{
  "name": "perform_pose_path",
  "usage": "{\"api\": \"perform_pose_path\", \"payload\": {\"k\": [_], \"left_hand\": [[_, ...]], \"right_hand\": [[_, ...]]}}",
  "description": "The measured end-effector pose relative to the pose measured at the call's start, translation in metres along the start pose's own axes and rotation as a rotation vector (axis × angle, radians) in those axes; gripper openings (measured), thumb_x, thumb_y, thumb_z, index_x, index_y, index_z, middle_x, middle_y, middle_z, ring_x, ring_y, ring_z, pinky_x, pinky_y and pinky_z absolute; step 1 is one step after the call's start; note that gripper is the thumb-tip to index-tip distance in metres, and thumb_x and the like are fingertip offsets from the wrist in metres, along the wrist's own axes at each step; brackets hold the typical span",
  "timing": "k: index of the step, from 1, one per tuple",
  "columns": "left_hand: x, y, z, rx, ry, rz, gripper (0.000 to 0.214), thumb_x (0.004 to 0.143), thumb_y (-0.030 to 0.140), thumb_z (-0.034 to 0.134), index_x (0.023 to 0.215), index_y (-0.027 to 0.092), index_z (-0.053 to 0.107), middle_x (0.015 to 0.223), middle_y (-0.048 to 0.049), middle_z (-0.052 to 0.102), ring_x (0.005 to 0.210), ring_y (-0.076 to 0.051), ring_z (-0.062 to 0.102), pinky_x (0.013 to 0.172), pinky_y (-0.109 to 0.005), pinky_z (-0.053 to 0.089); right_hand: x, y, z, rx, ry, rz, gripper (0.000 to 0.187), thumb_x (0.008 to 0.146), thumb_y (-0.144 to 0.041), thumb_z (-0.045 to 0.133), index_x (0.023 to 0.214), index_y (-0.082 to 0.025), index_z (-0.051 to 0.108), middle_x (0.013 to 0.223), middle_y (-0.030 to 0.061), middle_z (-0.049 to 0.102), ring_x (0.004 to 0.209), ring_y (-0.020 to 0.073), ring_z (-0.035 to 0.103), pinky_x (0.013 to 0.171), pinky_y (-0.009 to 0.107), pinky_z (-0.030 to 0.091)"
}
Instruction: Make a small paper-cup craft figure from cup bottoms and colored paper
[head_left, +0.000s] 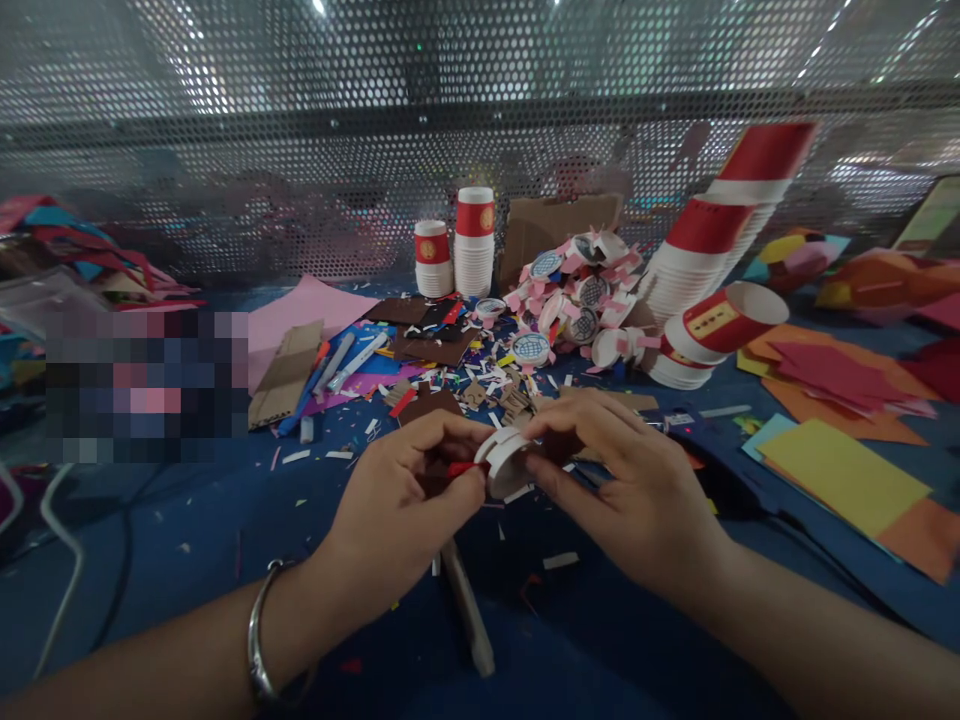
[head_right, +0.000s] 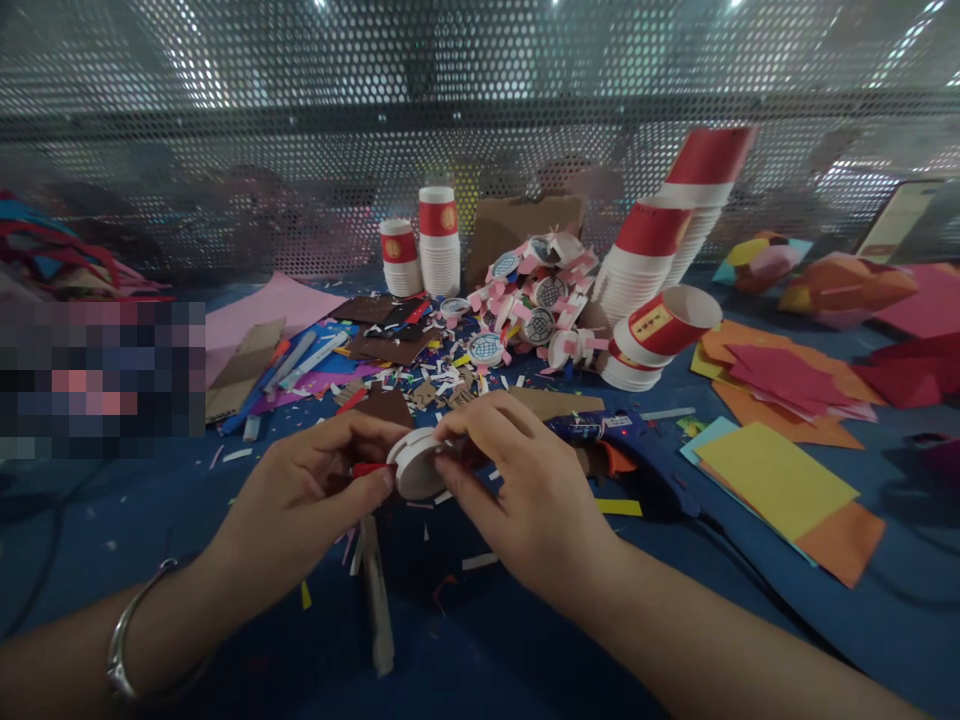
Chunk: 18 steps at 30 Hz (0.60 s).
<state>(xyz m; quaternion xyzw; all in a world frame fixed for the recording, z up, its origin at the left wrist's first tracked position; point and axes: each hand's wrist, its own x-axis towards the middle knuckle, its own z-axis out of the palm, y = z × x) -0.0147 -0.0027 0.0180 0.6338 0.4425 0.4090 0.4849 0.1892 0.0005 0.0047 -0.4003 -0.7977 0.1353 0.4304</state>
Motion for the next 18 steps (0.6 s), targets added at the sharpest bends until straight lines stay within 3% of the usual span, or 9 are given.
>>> {"api": "perform_pose_path", "payload": {"k": [9, 18], "left_hand": [[-0.0048, 0.0056, 0.0015, -0.001, -0.098, -0.008, 0.019, 0.075, 0.007, 0.062, 0.088, 0.021, 0.058, 0.079, 0.0025, 0.061, 0.072, -0.013, 0.058, 0.061, -0.023, 0.044], [-0.0043, -0.0017, -0.0051, 0.022, -0.219, 0.061, 0.014, 0.088, 0.025, 0.071, 0.095, 0.022, 0.059, 0.089, 0.0013, 0.058, 0.081, -0.013, 0.056, 0.072, -0.025, 0.047]], "right_hand": [[0.0011, -0.0008, -0.0046, 0.077, -0.036, 0.068, 0.015, 0.088, -0.013, 0.065, 0.099, -0.022, 0.062, 0.094, 0.0035, 0.065, 0.08, 0.0167, 0.063, 0.071, 0.03, 0.054], [0.0017, -0.0003, -0.0064, 0.088, -0.068, -0.018, 0.016, 0.088, -0.01, 0.064, 0.098, -0.022, 0.061, 0.095, 0.0034, 0.066, 0.089, 0.0182, 0.063, 0.075, 0.031, 0.053]]}}
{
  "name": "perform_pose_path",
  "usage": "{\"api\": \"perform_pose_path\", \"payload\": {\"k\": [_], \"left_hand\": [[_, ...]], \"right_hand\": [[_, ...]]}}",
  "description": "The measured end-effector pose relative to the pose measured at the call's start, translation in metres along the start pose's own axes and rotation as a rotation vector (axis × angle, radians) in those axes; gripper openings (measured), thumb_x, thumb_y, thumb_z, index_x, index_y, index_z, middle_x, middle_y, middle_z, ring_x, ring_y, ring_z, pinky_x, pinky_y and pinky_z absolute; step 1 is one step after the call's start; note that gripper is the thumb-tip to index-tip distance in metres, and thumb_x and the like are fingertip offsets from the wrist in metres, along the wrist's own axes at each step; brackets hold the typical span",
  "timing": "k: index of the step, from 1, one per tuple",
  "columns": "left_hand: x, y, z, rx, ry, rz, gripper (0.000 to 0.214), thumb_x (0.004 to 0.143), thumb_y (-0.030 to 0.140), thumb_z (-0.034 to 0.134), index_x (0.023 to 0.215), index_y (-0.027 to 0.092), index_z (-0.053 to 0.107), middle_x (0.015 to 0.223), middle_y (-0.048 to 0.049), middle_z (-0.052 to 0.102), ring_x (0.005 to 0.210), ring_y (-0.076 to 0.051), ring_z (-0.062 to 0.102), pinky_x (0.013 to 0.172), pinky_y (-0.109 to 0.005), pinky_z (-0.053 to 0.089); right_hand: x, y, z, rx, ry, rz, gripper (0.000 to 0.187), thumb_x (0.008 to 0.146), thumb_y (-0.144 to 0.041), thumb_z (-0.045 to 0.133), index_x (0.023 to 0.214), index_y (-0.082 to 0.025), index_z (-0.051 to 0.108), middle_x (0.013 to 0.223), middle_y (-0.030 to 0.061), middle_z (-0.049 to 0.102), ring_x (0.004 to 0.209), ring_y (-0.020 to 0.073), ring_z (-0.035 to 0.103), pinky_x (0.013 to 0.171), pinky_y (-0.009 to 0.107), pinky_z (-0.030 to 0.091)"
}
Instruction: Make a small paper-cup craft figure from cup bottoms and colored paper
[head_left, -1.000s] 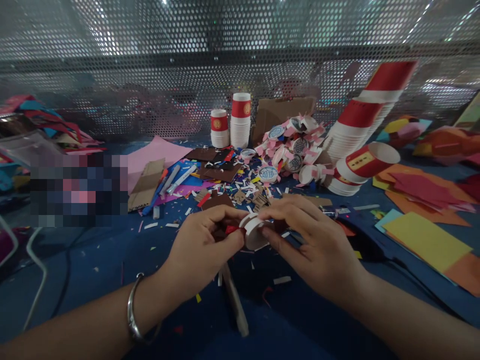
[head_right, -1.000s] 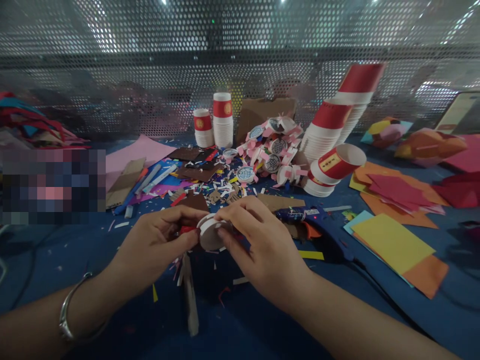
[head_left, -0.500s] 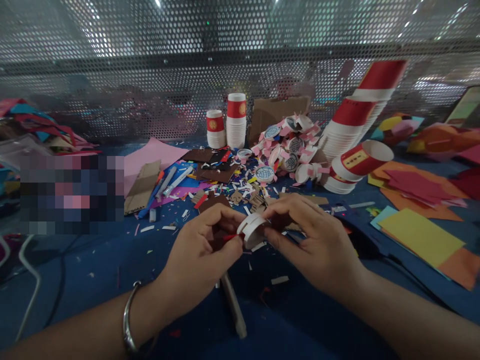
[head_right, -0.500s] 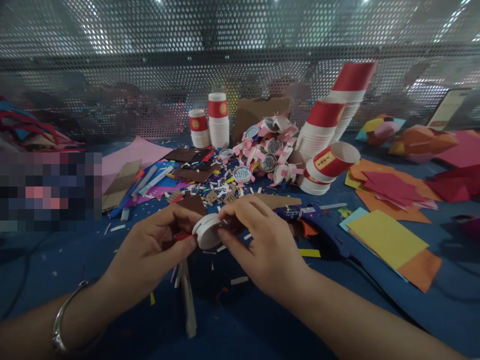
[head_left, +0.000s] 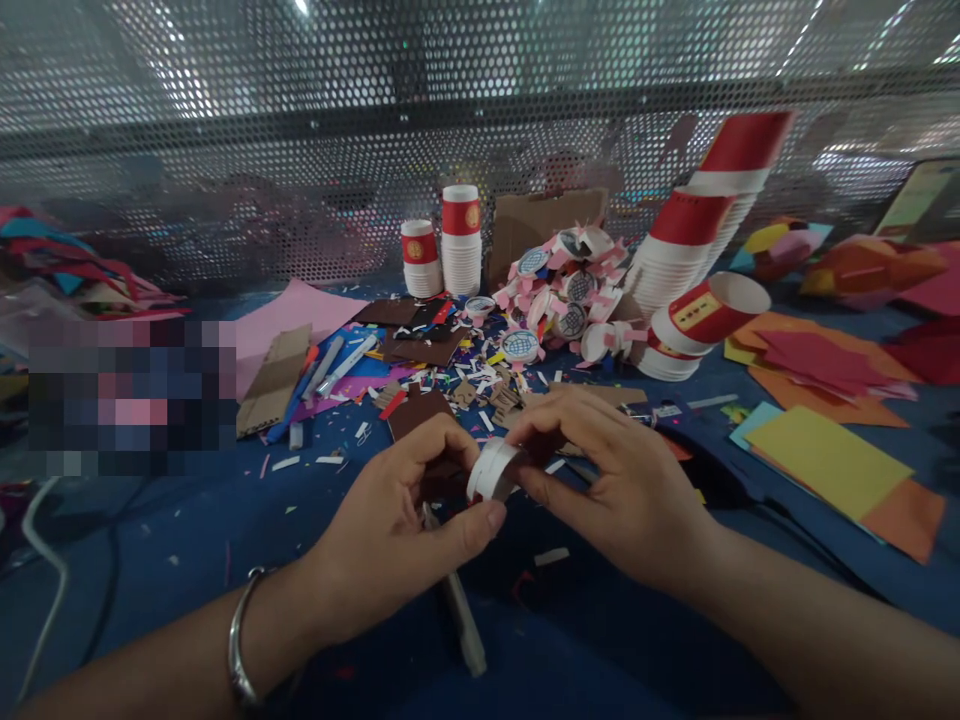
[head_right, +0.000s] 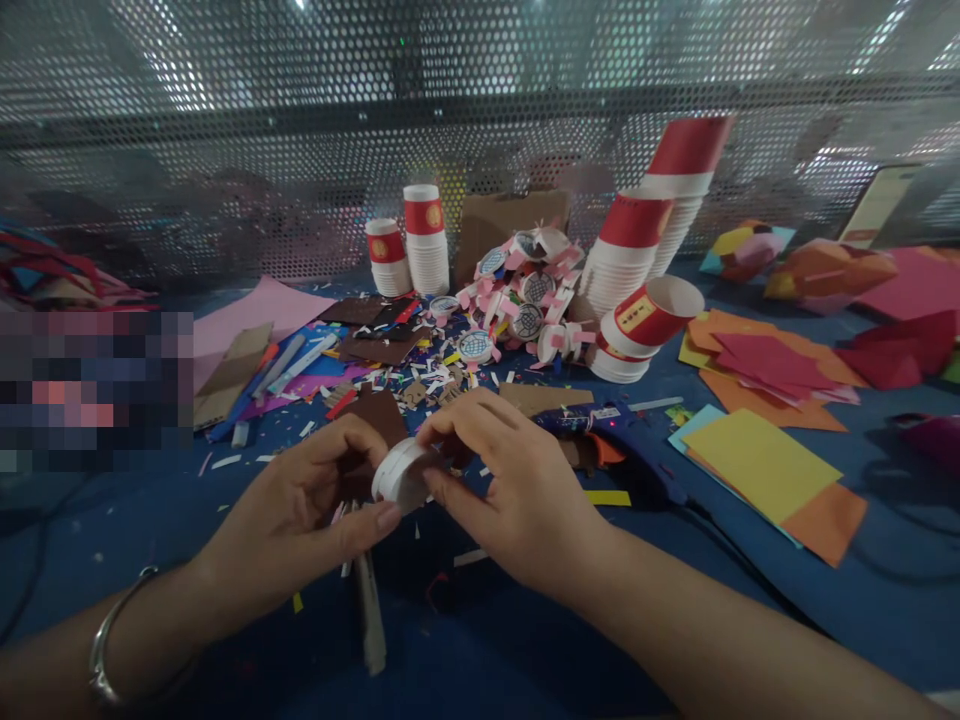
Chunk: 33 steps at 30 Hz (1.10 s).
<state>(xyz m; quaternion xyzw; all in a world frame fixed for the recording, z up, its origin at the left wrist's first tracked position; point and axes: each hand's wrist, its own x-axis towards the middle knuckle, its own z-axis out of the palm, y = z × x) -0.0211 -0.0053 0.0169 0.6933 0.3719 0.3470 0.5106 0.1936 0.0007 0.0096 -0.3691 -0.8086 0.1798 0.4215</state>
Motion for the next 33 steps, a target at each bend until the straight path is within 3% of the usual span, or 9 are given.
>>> {"api": "perform_pose_path", "payload": {"k": [8, 16, 23, 27, 33], "left_hand": [[0.003, -0.004, -0.007, 0.267, -0.024, 0.103, 0.018, 0.087, 0.024, 0.072, 0.078, 0.02, 0.057, 0.098, -0.0022, 0.059, 0.092, -0.017, 0.058, 0.079, -0.03, 0.048], [0.003, 0.002, -0.006, 0.507, 0.033, 0.259, 0.018, 0.083, 0.014, 0.072, 0.073, 0.02, 0.058, 0.097, -0.0015, 0.059, 0.093, -0.016, 0.059, 0.08, -0.028, 0.048], [0.003, 0.002, -0.005, 0.562, 0.107, 0.383, 0.021, 0.077, 0.001, 0.068, 0.073, 0.019, 0.058, 0.102, -0.0002, 0.059, 0.094, -0.013, 0.06, 0.08, -0.025, 0.049], [0.004, 0.001, -0.004, 0.607, 0.094, 0.472, 0.022, 0.076, -0.001, 0.068, 0.074, 0.018, 0.059, 0.101, -0.0016, 0.059, 0.095, -0.013, 0.062, 0.081, -0.024, 0.052], [0.004, -0.001, -0.003, 0.66, 0.076, 0.578, 0.022, 0.081, -0.003, 0.065, 0.083, 0.019, 0.066, 0.106, -0.0044, 0.058, 0.103, -0.016, 0.059, 0.084, -0.027, 0.056]], "right_hand": [[0.0, 0.003, 0.001, 0.006, -0.044, -0.06, 0.022, 0.085, -0.007, 0.065, 0.101, -0.022, 0.059, 0.102, 0.0049, 0.065, 0.1, 0.0208, 0.063, 0.087, 0.035, 0.052], [0.001, -0.001, -0.003, 0.053, -0.023, -0.042, 0.021, 0.085, -0.007, 0.064, 0.102, -0.018, 0.061, 0.104, 0.0061, 0.063, 0.101, 0.019, 0.061, 0.09, 0.032, 0.049], [0.004, -0.005, -0.008, 0.24, -0.054, 0.11, 0.011, 0.092, -0.018, 0.064, 0.103, -0.019, 0.063, 0.103, 0.0041, 0.062, 0.096, 0.0166, 0.059, 0.082, 0.029, 0.049], [0.003, -0.004, -0.007, 0.323, -0.066, 0.182, 0.012, 0.094, -0.028, 0.066, 0.101, -0.019, 0.063, 0.1, 0.0032, 0.061, 0.09, 0.0151, 0.059, 0.079, 0.028, 0.05], [0.003, -0.007, -0.006, 0.413, -0.054, 0.221, 0.01, 0.093, -0.027, 0.068, 0.097, -0.019, 0.063, 0.098, 0.003, 0.062, 0.088, 0.0145, 0.059, 0.078, 0.027, 0.05]]}}
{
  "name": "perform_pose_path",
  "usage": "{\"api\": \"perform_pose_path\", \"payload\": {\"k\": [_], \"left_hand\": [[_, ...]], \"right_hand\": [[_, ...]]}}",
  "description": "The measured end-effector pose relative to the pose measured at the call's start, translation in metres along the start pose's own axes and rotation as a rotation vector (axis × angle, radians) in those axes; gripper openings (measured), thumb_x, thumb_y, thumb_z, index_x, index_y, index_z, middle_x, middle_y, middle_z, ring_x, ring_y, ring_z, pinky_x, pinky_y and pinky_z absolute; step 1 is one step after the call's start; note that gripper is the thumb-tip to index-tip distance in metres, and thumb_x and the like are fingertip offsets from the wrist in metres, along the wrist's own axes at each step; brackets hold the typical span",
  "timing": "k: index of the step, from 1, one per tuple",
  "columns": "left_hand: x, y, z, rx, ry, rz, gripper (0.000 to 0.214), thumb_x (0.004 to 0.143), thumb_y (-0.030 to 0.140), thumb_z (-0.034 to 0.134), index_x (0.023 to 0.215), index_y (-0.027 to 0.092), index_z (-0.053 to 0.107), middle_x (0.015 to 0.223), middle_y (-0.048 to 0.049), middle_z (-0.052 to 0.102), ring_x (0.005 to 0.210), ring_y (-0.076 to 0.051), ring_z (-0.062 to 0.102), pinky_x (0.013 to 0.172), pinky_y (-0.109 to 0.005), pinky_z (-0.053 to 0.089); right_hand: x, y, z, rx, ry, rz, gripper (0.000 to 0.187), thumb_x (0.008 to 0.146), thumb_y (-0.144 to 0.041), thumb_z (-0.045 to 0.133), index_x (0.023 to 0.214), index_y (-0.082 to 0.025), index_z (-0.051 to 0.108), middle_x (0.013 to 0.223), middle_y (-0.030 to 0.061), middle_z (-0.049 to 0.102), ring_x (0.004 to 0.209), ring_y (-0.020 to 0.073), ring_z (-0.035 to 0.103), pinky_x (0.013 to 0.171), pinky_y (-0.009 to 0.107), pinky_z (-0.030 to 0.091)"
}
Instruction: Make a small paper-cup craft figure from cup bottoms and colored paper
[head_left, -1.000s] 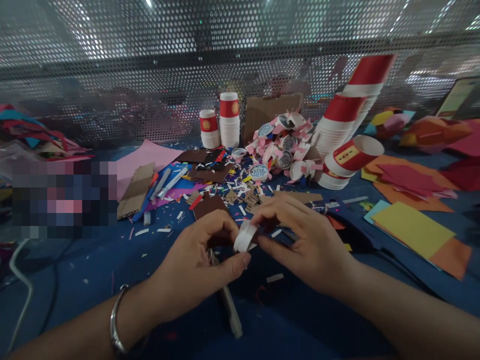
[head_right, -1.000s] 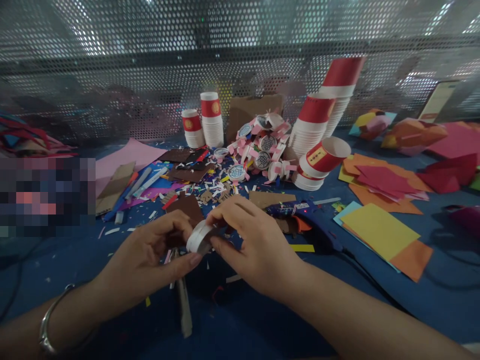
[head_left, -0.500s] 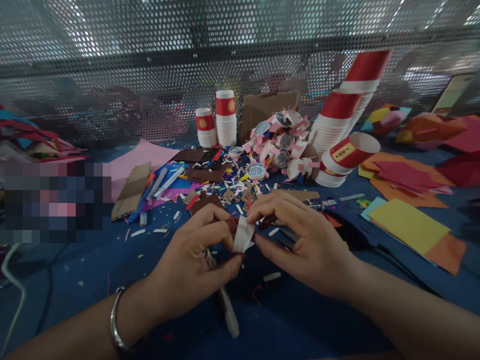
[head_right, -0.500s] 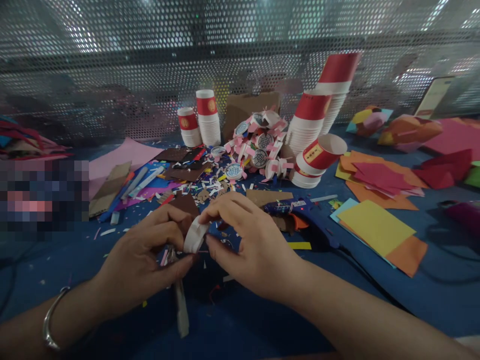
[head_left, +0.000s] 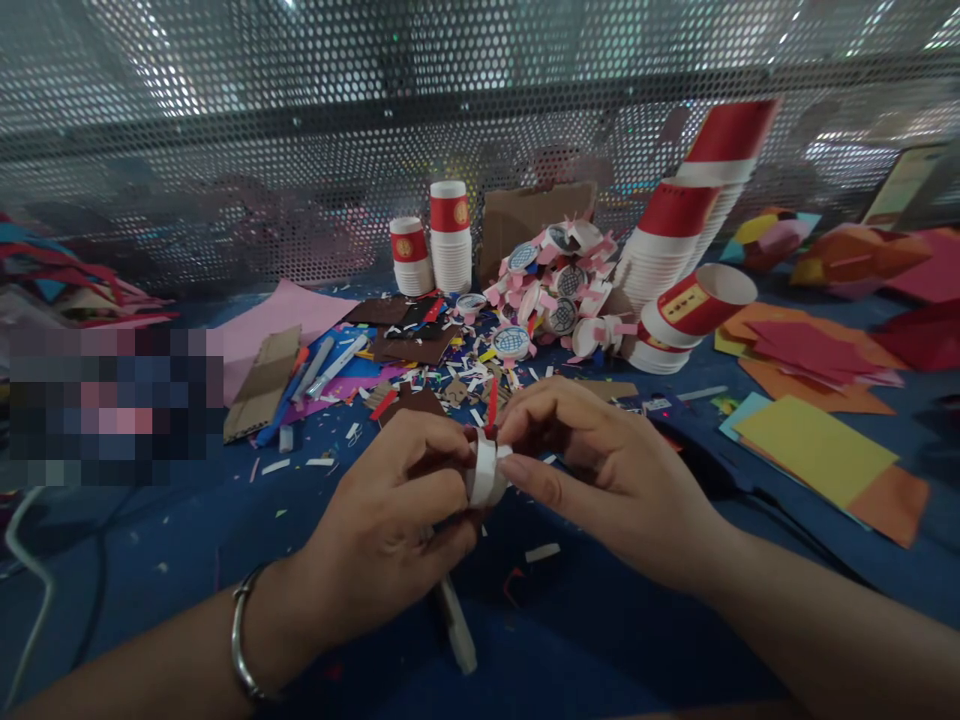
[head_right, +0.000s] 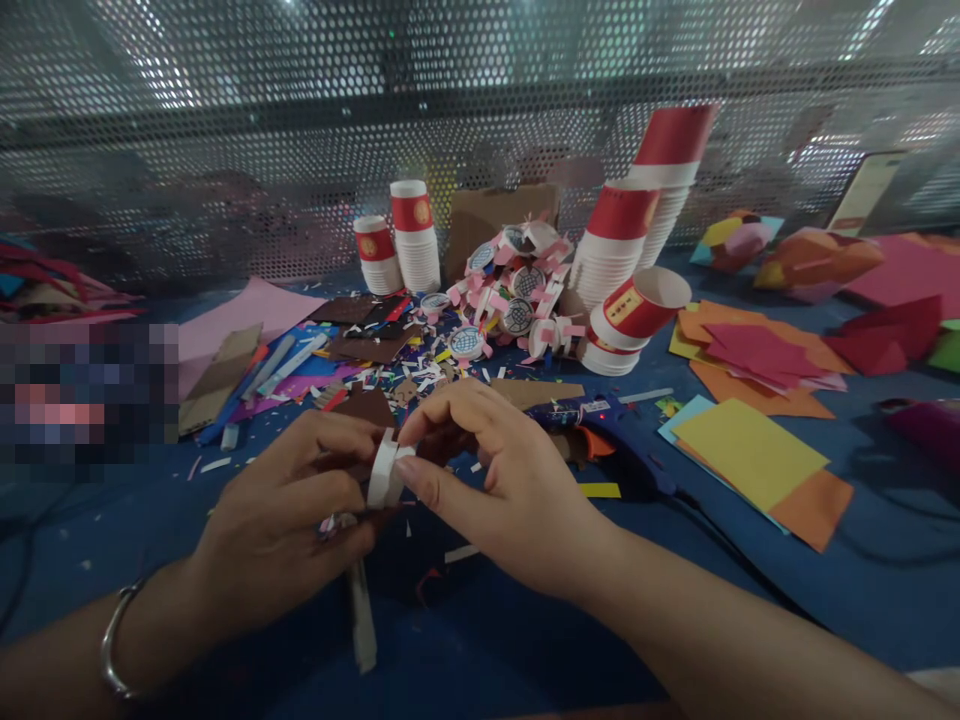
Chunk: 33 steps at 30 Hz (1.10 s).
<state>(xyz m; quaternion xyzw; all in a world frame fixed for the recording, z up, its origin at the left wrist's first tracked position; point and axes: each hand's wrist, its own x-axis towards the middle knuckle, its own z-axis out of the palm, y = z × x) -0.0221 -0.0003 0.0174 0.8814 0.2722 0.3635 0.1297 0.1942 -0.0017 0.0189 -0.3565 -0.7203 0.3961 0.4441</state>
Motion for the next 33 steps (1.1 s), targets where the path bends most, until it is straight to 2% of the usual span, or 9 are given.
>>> {"api": "perform_pose_path", "payload": {"k": [5, 11, 19, 25, 33], "left_hand": [[-0.001, -0.0003, 0.0005, 0.081, 0.016, 0.082, 0.021, 0.082, -0.002, 0.065, 0.074, 0.017, 0.058, 0.106, -0.0046, 0.059, 0.103, -0.018, 0.057, 0.085, -0.032, 0.055], [-0.0014, -0.0007, 0.0011, 0.182, 0.011, 0.166, 0.022, 0.082, -0.006, 0.062, 0.077, 0.016, 0.061, 0.101, -0.0046, 0.061, 0.102, -0.018, 0.055, 0.084, -0.032, 0.05], [-0.0029, 0.0011, 0.0043, 0.186, 0.026, 0.103, 0.022, 0.082, -0.005, 0.062, 0.077, 0.017, 0.06, 0.099, -0.0044, 0.059, 0.095, -0.016, 0.052, 0.078, -0.029, 0.048], [-0.003, 0.0014, 0.0055, 0.226, 0.048, 0.17, 0.023, 0.083, -0.007, 0.061, 0.079, 0.016, 0.061, 0.099, -0.004, 0.06, 0.095, -0.015, 0.052, 0.08, -0.028, 0.047], [-0.0081, -0.0024, 0.0066, 0.256, 0.01, 0.198, 0.025, 0.083, -0.006, 0.061, 0.082, 0.018, 0.061, 0.103, -0.0039, 0.062, 0.1, -0.018, 0.054, 0.084, -0.032, 0.049]], "right_hand": [[0.0002, -0.0013, 0.0027, 0.191, -0.01, 0.089, 0.013, 0.092, -0.027, 0.071, 0.099, -0.019, 0.062, 0.097, 0.0015, 0.062, 0.084, 0.0122, 0.059, 0.074, 0.024, 0.049], [-0.0006, -0.0012, 0.0045, 0.371, -0.03, 0.165, 0.017, 0.089, -0.026, 0.075, 0.098, -0.02, 0.062, 0.091, -0.0018, 0.063, 0.08, 0.0087, 0.059, 0.073, 0.019, 0.049], [0.0007, -0.0028, 0.0044, 0.49, -0.022, 0.2, 0.019, 0.087, -0.022, 0.077, 0.097, -0.018, 0.062, 0.089, -0.0032, 0.064, 0.079, 0.0057, 0.059, 0.072, 0.014, 0.05], [0.0004, -0.0034, 0.005, 0.556, -0.037, 0.221, 0.019, 0.087, -0.022, 0.077, 0.096, -0.017, 0.061, 0.089, -0.003, 0.063, 0.078, 0.0053, 0.059, 0.072, 0.015, 0.049], [-0.0012, -0.0019, 0.0069, 0.632, -0.05, 0.228, 0.018, 0.088, -0.018, 0.074, 0.096, -0.018, 0.059, 0.088, -0.0018, 0.061, 0.078, 0.0084, 0.057, 0.071, 0.02, 0.047]]}}
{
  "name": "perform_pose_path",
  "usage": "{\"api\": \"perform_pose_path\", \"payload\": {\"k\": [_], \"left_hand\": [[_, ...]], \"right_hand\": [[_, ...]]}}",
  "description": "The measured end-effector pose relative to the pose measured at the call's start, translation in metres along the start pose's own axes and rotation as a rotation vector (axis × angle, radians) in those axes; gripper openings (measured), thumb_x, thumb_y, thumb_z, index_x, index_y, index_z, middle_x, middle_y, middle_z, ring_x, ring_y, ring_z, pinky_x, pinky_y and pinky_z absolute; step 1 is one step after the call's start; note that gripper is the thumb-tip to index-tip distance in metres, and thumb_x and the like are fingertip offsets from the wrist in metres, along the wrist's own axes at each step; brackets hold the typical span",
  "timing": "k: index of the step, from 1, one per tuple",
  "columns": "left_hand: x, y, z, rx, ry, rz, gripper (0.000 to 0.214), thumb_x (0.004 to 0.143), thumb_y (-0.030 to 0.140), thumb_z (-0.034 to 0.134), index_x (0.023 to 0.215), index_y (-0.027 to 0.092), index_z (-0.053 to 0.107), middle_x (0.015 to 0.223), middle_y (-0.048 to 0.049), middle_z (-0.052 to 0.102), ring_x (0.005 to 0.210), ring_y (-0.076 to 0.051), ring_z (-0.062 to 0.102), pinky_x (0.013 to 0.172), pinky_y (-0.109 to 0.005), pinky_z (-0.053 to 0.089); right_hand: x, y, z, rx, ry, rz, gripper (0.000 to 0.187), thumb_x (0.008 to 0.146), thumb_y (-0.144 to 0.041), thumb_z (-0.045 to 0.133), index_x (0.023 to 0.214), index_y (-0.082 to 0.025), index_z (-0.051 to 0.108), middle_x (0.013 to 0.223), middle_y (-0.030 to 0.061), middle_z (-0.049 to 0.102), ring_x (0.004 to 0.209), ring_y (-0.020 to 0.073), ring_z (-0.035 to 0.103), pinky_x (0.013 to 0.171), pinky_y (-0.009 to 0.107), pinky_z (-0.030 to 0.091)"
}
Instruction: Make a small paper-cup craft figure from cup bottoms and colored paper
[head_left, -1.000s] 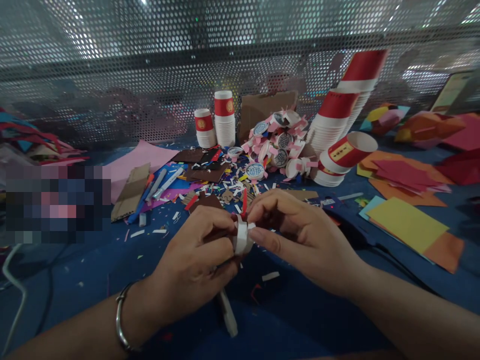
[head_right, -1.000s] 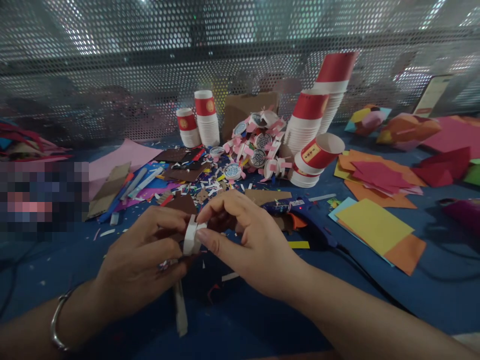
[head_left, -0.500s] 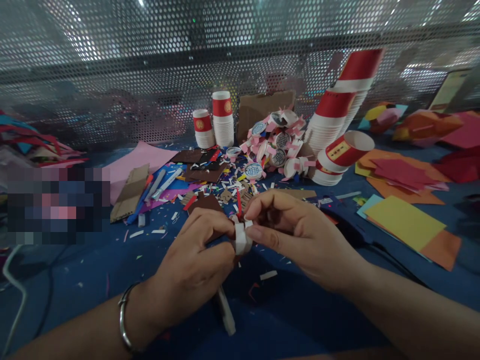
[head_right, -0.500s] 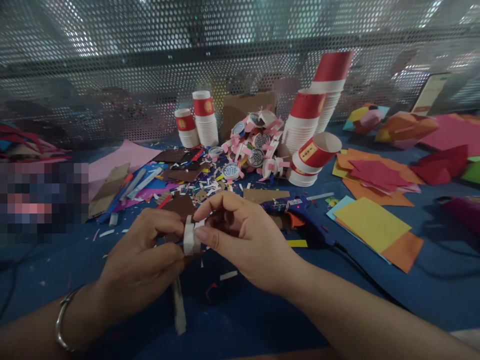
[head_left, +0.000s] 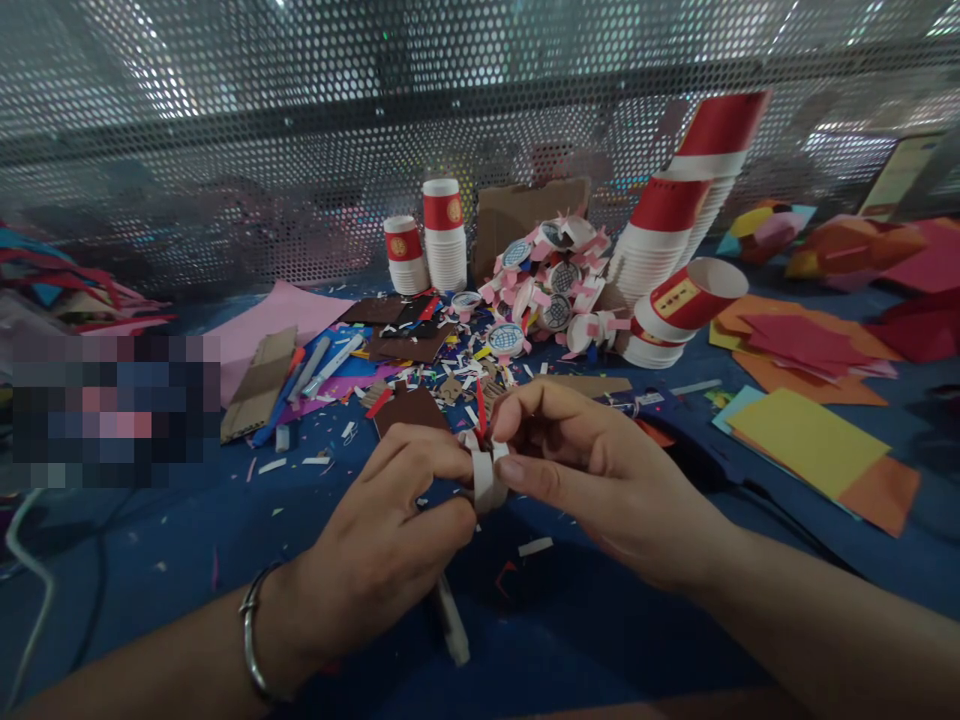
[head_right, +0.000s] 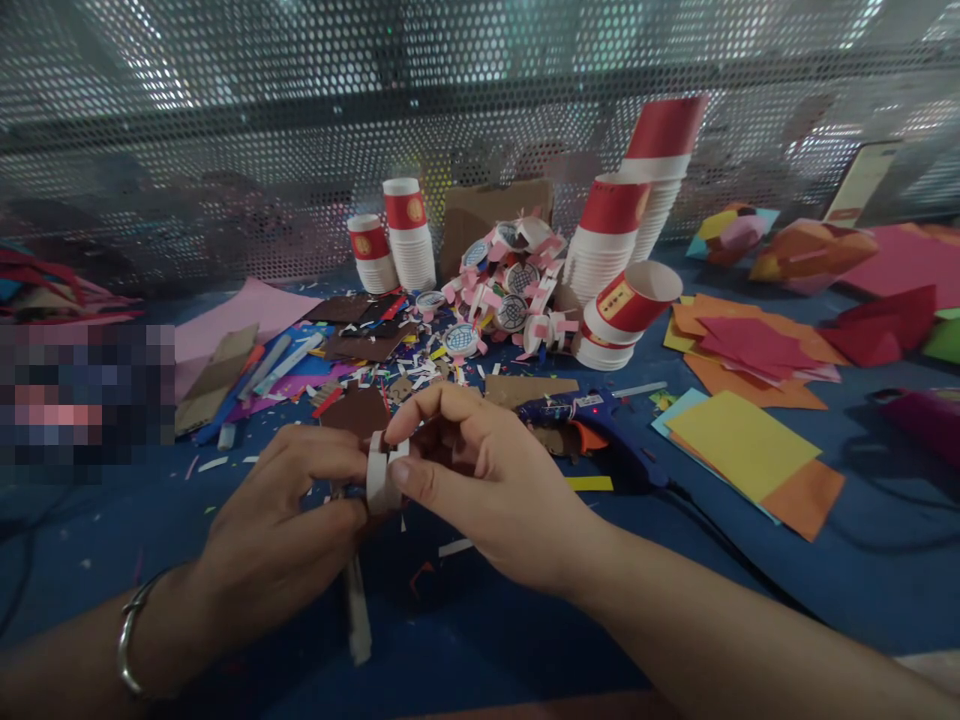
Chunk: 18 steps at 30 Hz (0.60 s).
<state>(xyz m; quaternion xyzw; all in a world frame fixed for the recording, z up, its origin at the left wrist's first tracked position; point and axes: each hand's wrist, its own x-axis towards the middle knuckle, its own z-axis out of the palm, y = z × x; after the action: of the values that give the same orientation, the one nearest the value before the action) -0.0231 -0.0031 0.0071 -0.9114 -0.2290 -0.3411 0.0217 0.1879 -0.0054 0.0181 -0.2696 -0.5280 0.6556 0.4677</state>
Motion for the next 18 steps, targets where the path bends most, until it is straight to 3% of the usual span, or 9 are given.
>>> {"api": "perform_pose_path", "payload": {"k": [11, 18], "left_hand": [[-0.0015, 0.0012, -0.002, -0.007, -0.035, -0.002, 0.029, 0.08, -0.009, 0.058, 0.081, 0.02, 0.061, 0.104, -0.0033, 0.065, 0.102, -0.018, 0.054, 0.087, -0.033, 0.051], [-0.0014, 0.005, -0.0004, 0.015, -0.003, 0.022, 0.027, 0.084, -0.007, 0.055, 0.082, 0.019, 0.06, 0.101, -0.0034, 0.064, 0.102, -0.018, 0.054, 0.086, -0.03, 0.051]], "right_hand": [[-0.0022, 0.0016, 0.0, -0.014, 0.006, 0.007, 0.014, 0.09, -0.011, 0.065, 0.098, -0.02, 0.057, 0.087, -0.0018, 0.057, 0.077, 0.0104, 0.052, 0.069, 0.023, 0.041], [-0.0016, 0.003, 0.0019, -0.04, 0.025, -0.001, 0.016, 0.088, -0.009, 0.063, 0.096, -0.02, 0.055, 0.085, -0.0019, 0.055, 0.075, 0.0113, 0.05, 0.068, 0.025, 0.04]]}}
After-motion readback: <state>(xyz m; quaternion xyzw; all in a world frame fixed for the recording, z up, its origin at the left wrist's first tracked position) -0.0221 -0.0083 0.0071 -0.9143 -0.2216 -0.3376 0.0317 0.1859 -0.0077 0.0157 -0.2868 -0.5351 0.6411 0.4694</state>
